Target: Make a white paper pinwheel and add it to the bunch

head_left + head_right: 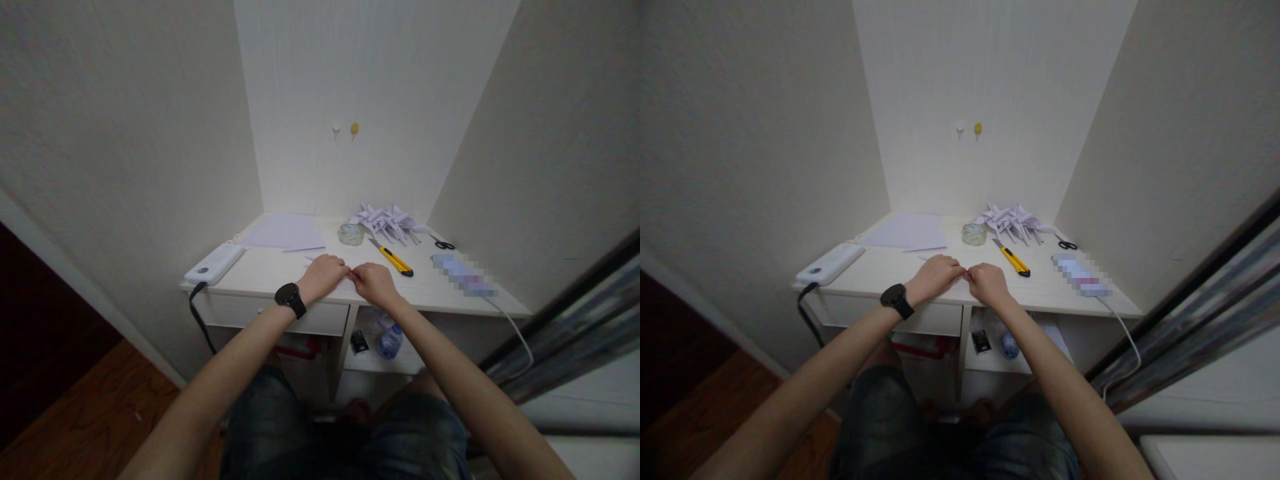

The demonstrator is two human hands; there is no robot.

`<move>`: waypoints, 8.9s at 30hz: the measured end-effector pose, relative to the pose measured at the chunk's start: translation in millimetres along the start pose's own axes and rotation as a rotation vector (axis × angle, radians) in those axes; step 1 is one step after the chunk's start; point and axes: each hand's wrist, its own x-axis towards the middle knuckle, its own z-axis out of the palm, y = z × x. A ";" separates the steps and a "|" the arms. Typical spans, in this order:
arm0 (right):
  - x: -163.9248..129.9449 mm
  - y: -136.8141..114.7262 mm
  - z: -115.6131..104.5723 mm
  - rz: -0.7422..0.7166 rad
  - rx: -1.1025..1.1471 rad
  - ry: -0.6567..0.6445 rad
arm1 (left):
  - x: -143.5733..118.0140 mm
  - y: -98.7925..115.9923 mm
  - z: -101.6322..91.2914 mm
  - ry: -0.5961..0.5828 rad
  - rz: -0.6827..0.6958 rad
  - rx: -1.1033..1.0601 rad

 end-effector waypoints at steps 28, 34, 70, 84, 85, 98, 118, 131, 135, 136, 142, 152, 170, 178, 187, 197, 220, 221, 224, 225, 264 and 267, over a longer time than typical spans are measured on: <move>-1.5 0.4 1.2 -0.031 -0.003 0.022 | 4.6 7.1 -0.6 -0.003 0.041 0.028; -1.8 -1.1 -0.1 -0.019 0.005 0.067 | 4.7 6.2 -2.0 0.018 0.013 0.035; -1.1 1.6 -0.1 -0.116 0.037 0.091 | 0.0 2.6 4.9 0.042 -0.071 0.010; 0.0 0.3 2.1 0.012 0.010 0.116 | 8.8 24.4 3.9 0.017 -0.287 -0.066; 0.3 0.1 2.2 0.012 0.013 0.122 | 8.8 23.5 3.8 0.024 -0.292 -0.065; 0.8 0.2 5.9 -0.095 0.039 0.166 | 8.9 15.0 -4.1 0.006 -0.303 -0.094; 1.4 -3.9 1.1 -0.017 0.022 0.058 | 2.4 14.5 3.6 0.015 -0.306 -0.105; -4.1 -9.0 -6.8 0.104 0.014 0.100 | -1.5 11.3 3.8 0.023 -0.318 -0.129; -3.7 -6.8 -4.5 0.029 -0.007 0.055 | -1.4 10.3 6.1 0.022 -0.306 -0.119; -3.4 -6.0 -3.5 0.010 -0.008 0.056 | -1.2 10.4 6.5 0.026 -0.306 -0.117; -1.5 -1.5 -0.2 -0.053 0.013 0.056 | 1.5 13.3 6.4 0.055 -0.290 -0.144; -3.1 -6.5 -3.3 0.005 0.001 0.079 | 1.7 14.6 3.1 0.034 -0.294 -0.134; -3.4 -7.3 -6.9 -0.052 0.006 0.047 | 1.1 12.3 -2.4 -0.031 -0.302 -0.119; -3.3 -5.7 -4.2 -0.062 0.027 0.071 | -1.2 12.0 -9.3 -0.051 -0.234 -0.092; -3.5 -3.1 -3.6 -0.042 0.047 0.072 | 1.4 13.9 -3.7 -0.039 -0.280 -0.120; -1.6 -2.6 -3.7 0.020 0.042 0.038 | 4.9 14.1 -2.2 -0.035 -0.294 -0.131; 13.1 30.0 18.1 0.065 1.258 -0.047 | -4.0 -10.4 16.6 0.198 -0.370 -0.558; 13.1 30.3 19.0 0.088 1.298 -0.060 | -3.0 -10.4 17.5 0.196 -0.361 -0.574; 12.7 29.6 21.3 0.141 1.296 -0.064 | -0.2 -10.2 19.6 0.188 -0.338 -0.605; 12.7 29.6 22.1 0.149 1.287 -0.059 | 0.4 -10.0 20.0 0.185 -0.333 -0.610; 11.6 107.0 2.8 0.551 -0.026 0.003 | 2.5 -15.1 33.8 0.082 -0.379 -0.635; 8.0 107.8 9.0 0.572 0.004 -0.048 | 1.1 -13.7 30.7 0.161 -0.403 -0.639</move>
